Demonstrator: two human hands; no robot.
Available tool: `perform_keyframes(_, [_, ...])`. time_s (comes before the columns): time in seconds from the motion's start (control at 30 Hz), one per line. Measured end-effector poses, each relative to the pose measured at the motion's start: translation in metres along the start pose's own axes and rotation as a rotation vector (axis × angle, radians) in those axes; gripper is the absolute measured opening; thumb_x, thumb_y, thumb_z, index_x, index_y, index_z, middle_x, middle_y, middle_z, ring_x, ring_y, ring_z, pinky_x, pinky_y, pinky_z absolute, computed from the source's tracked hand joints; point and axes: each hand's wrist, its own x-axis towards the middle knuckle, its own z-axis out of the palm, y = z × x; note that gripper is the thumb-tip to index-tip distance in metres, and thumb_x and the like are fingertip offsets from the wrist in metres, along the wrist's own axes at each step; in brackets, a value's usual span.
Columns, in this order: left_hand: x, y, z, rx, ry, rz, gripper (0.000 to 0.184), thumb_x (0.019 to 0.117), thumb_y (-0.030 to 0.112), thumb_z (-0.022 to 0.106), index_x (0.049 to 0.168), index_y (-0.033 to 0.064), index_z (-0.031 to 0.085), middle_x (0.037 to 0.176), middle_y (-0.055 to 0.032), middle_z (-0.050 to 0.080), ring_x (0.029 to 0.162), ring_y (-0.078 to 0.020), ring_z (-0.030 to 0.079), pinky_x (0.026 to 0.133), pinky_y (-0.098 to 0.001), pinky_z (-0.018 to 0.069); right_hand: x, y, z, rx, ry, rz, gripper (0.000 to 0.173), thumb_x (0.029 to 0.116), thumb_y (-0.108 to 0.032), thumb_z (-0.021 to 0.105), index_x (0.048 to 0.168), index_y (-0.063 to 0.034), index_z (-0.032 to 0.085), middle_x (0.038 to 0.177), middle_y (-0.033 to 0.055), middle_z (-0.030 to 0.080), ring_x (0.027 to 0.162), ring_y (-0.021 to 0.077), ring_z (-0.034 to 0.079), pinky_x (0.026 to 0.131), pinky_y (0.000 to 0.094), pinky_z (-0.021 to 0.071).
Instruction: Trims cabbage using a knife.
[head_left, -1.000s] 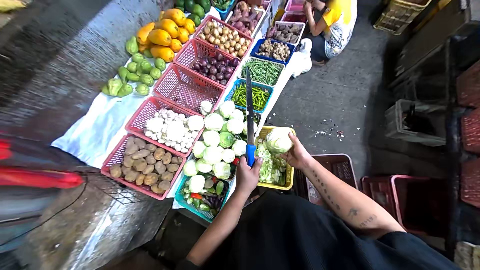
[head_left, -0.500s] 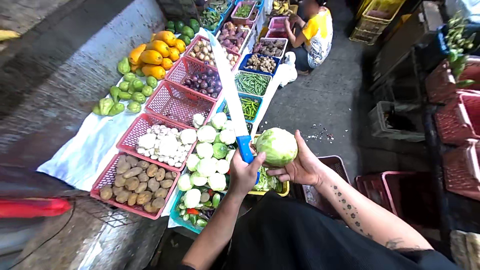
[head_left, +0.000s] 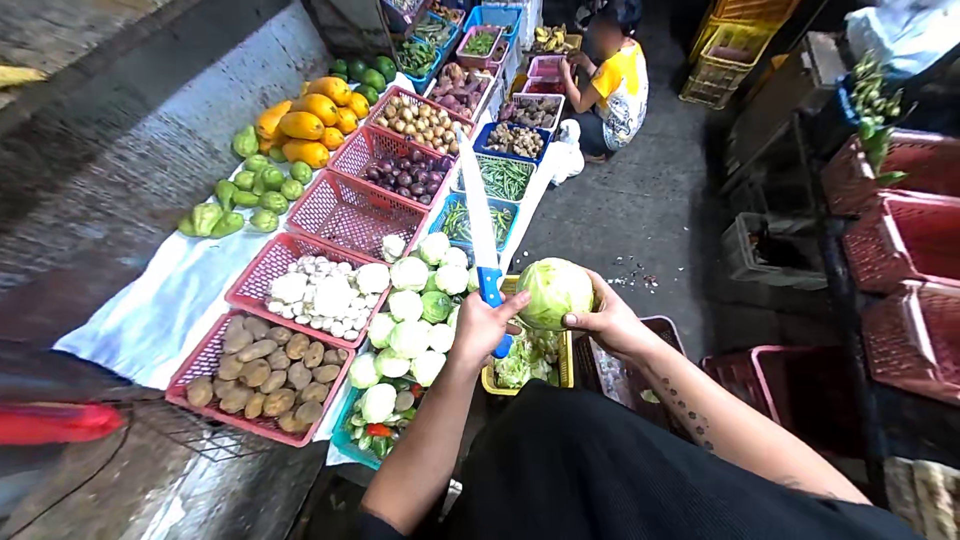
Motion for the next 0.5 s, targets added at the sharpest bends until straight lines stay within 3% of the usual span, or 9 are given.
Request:
perform_keyframes(0.13, [-0.007,-0.002,0.004,-0.226,0.040,0.071,0.024,0.0916,0.003,0.075,0.105,-0.0067,0.058,0.091,-0.0176,0.071,0.076,-0.0272,0.073,0.070,-0.0416,0.0654,-0.003,-0.008,0.004,0.161,0.055,0.057,0.073,0.0885,-0.019,0.075,0.148,-0.0120,0.033,0.121,0.0204,0.064,0.096,0.0338,0.072,0.077,0.0471,0.0645])
perform_keyframes(0.2, [-0.011,-0.002,0.005,-0.253,0.022,0.174,0.023,0.0891,-0.003,0.075,0.107,-0.0080,0.061,0.096,-0.0198,0.074,0.081,-0.0287,0.075,0.077,-0.0429,0.0651,-0.006,-0.007,0.000,0.210,0.027,0.072,0.073,0.0930,-0.038,0.072,0.149,-0.0148,0.031,0.122,0.0171,0.064,0.095,0.0296,0.072,0.073,0.0425,0.0638])
perform_keyframes(0.27, [-0.015,0.002,0.004,-0.225,-0.086,0.268,0.027,0.0843,-0.004,0.078,0.107,-0.0062,0.063,0.099,-0.0197,0.074,0.086,-0.0278,0.074,0.081,-0.0432,0.0632,-0.008,-0.008,-0.003,0.236,0.011,0.098,0.068,0.0961,-0.056,0.062,0.145,-0.0148,0.039,0.119,0.0144,0.067,0.093,0.0251,0.072,0.069,0.0370,0.0621])
perform_keyframes(0.37, [-0.019,0.008,0.006,-0.149,-0.254,0.401,0.034,0.0790,-0.007,0.080,0.109,-0.0038,0.064,0.106,-0.0194,0.072,0.084,-0.0264,0.074,0.078,-0.0417,0.0644,-0.009,-0.016,-0.003,0.272,0.044,0.191,0.067,0.1002,-0.068,0.039,0.135,-0.0115,0.050,0.108,0.0131,0.070,0.079,0.0198,0.070,0.061,0.0291,0.0578])
perform_keyframes(0.5, [-0.017,0.007,0.016,0.199,-0.178,0.484,0.030,0.0781,0.004,0.086,0.099,0.0094,0.065,0.099,-0.0046,0.071,0.075,-0.0155,0.069,0.067,-0.0337,0.0626,-0.007,-0.023,-0.008,0.219,0.039,0.263,0.068,0.1014,-0.069,0.034,0.134,-0.0125,0.053,0.106,0.0132,0.071,0.077,0.0191,0.070,0.062,0.0285,0.0576])
